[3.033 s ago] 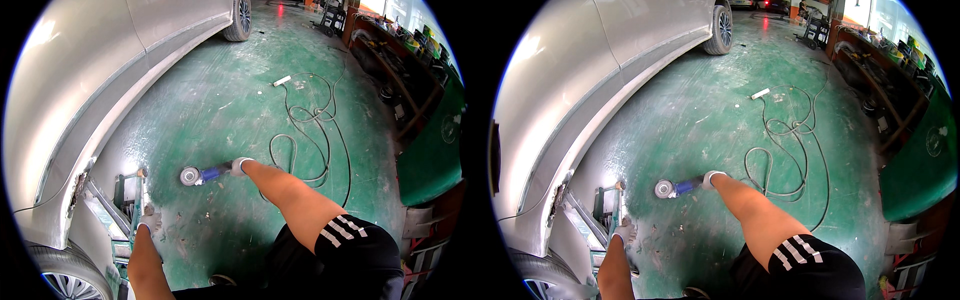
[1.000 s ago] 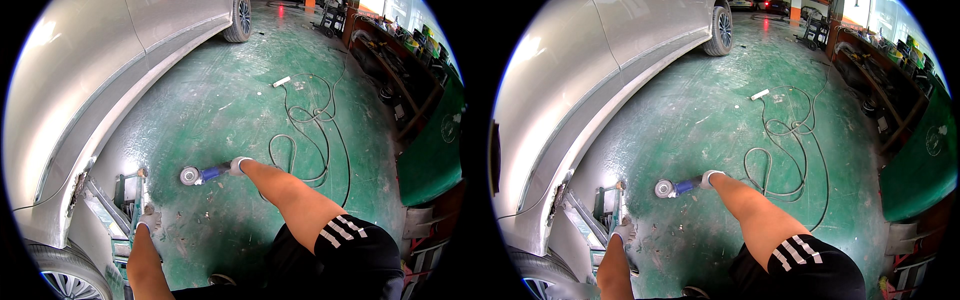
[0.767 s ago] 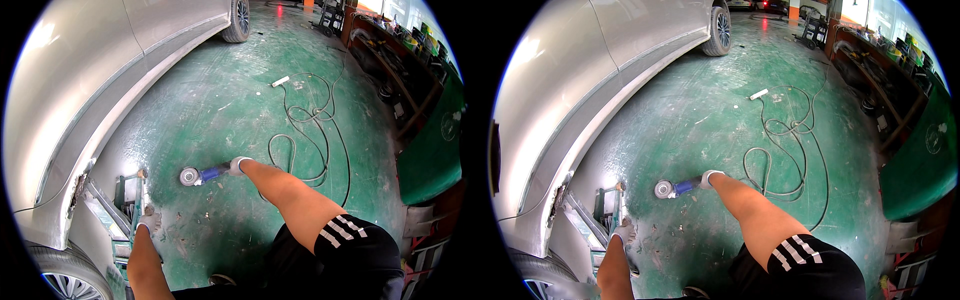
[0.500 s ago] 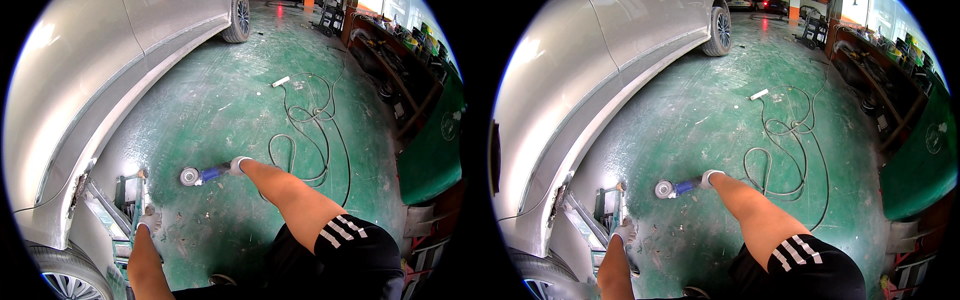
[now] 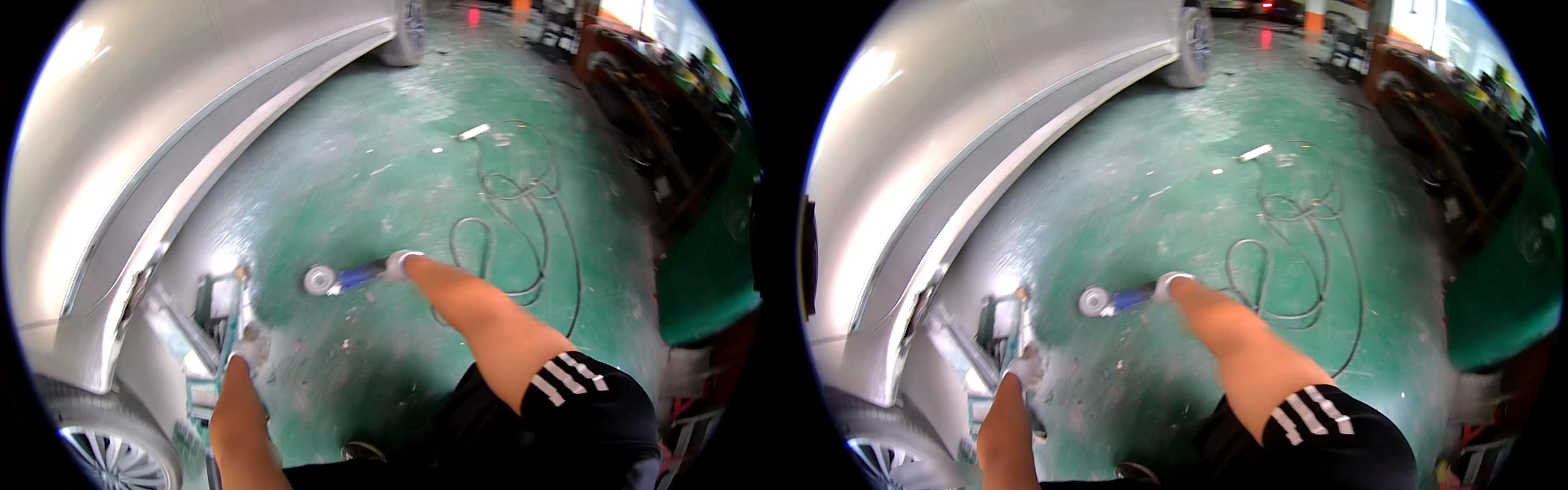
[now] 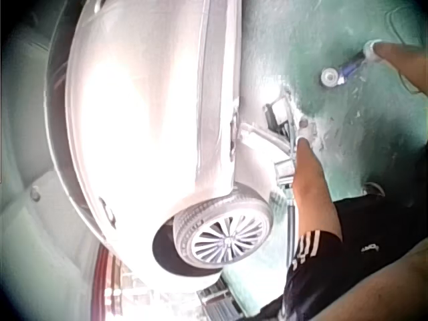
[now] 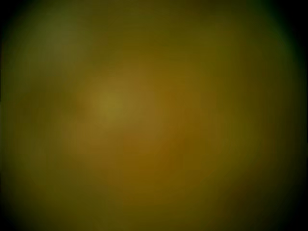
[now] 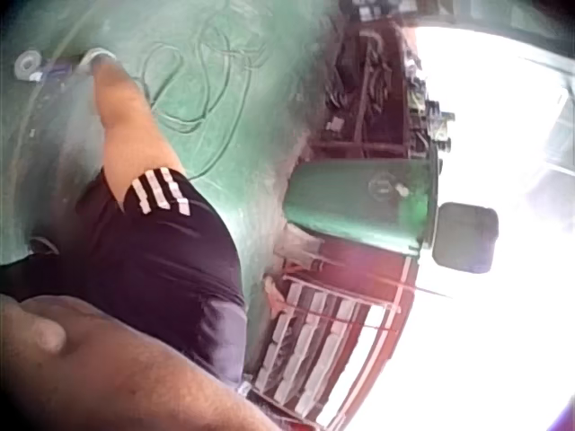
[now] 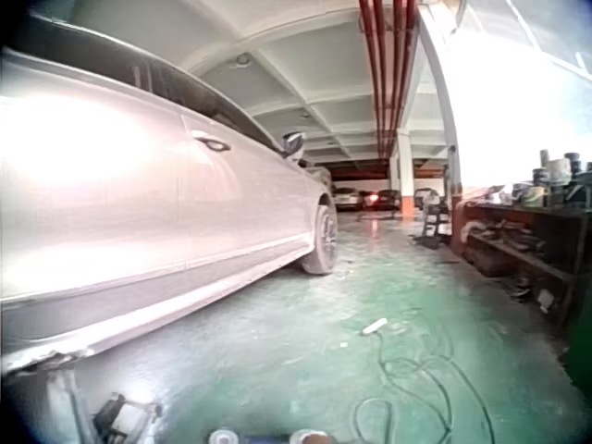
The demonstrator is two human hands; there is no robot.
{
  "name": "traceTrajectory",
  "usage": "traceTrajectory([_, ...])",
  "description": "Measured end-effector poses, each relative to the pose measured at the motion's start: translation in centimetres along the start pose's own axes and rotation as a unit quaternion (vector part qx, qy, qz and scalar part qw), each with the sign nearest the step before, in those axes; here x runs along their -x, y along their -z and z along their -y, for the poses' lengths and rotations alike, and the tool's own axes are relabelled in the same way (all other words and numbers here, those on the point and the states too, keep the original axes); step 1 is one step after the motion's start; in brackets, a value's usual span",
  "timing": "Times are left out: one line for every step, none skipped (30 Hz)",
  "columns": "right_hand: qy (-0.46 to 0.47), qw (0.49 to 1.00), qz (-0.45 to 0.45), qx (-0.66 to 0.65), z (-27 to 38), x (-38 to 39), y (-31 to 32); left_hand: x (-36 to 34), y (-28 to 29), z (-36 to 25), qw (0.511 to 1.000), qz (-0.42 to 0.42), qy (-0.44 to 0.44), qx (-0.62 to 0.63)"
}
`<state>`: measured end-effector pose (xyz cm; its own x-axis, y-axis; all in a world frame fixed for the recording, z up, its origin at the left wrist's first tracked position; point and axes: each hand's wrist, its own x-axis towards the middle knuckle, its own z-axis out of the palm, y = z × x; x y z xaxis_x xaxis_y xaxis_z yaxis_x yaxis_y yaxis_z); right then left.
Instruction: The person positions a hydraulic jack under a silver car's front bumper and operates the handle to lift the vehicle. They then put on gloves and use an angle grinder to smooth the surface of the bumper area.
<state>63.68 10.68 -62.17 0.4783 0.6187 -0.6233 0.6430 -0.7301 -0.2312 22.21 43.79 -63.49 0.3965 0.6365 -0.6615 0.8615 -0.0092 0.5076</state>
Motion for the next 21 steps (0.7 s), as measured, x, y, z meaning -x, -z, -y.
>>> traceTrajectory([0.014,0.999,-0.003,0.047,-2.8,-2.8,-1.6,-0.5,-0.7,-1.5,0.995,-0.010,-0.049,-0.082])
traceTrajectory([0.073,0.975,-0.022,0.210,-17.1,-4.2,-1.8,-1.9,-6.2,-9.7,0.976,0.021,-0.158,-0.151])
traceTrajectory([0.052,0.978,-0.031,0.199,-15.4,-5.2,-2.6,-1.8,-5.4,-8.9,0.966,-0.008,-0.153,-0.206])
traceTrajectory([0.065,0.974,-0.031,0.212,-14.9,-5.1,-2.3,-1.5,-5.2,-8.8,0.959,-0.027,-0.149,-0.241])
traceTrajectory([0.090,0.967,-0.057,0.231,-15.2,-4.4,-2.0,-1.2,-5.2,-9.2,0.958,-0.032,-0.143,-0.246])
traceTrajectory([0.085,0.987,-0.043,0.129,-8.1,-3.5,-2.1,-0.8,-2.6,-4.7,0.972,-0.050,-0.096,-0.209])
traceTrajectory([0.085,0.987,-0.039,0.132,-6.4,-2.5,-1.2,-0.8,-1.8,-3.9,0.980,-0.055,-0.093,-0.167])
traceTrajectory([0.024,0.999,-0.026,0.034,2.5,2.7,0.4,0.0,0.3,1.4,0.989,-0.074,-0.049,-0.119])
traceTrajectory([-0.009,0.998,-0.038,-0.039,0.4,4.3,1.1,-0.2,-1.4,-1.3,0.998,-0.023,-0.065,0.002])
traceTrajectory([-0.024,0.997,-0.064,-0.026,-0.1,6.3,1.8,0.1,-2.4,-3.1,0.996,0.032,-0.072,0.033])
traceTrajectory([-0.018,0.996,-0.085,-0.017,-1.2,6.7,2.2,0.2,-3.1,-4.1,0.998,0.029,-0.052,0.029])
traceTrajectory([-0.017,0.996,-0.082,-0.023,-1.4,6.5,2.0,0.1,-3.1,-4.3,0.998,0.033,-0.038,0.024])
traceTrajectory([-0.014,0.996,-0.077,-0.030,-1.4,6.2,1.9,0.2,-2.9,-4.2,0.999,0.036,-0.023,0.018])
traceTrajectory([-0.017,0.997,-0.073,-0.035,-1.6,6.2,2.2,0.3,-2.9,-4.3,0.998,0.051,-0.011,0.026])
traceTrajectory([-0.027,0.997,-0.062,-0.048,-1.6,6.2,2.3,0.5,-2.8,-4.4,0.999,0.048,-0.006,0.014])
traceTrajectory([-0.038,0.996,-0.051,-0.060,-1.4,6.1,2.5,0.6,-2.7,-4.5,0.999,0.046,0.000,0.001])
traceTrajectory([-0.051,0.995,-0.040,-0.073,-1.2,6.4,2.8,0.9,-2.9,-4.9,0.999,0.046,0.003,-0.011])
traceTrajectory([-0.051,0.996,-0.040,-0.065,-1.2,6.5,3.0,1.2,-3.1,-5.3,0.999,0.044,0.011,-0.004])
traceTrajectory([-0.053,0.996,-0.040,-0.058,-1.2,6.5,3.1,1.5,-3.3,-5.7,0.999,0.043,0.018,0.003])
traceTrajectory([-0.050,0.997,-0.039,-0.050,-1.1,6.6,3.2,1.7,-3.3,-5.7,0.999,0.039,0.027,0.011])
traceTrajectory([-0.050,0.997,-0.039,-0.053,-0.9,6.7,3.2,1.6,-3.3,-5.7,0.999,0.042,0.030,0.010])
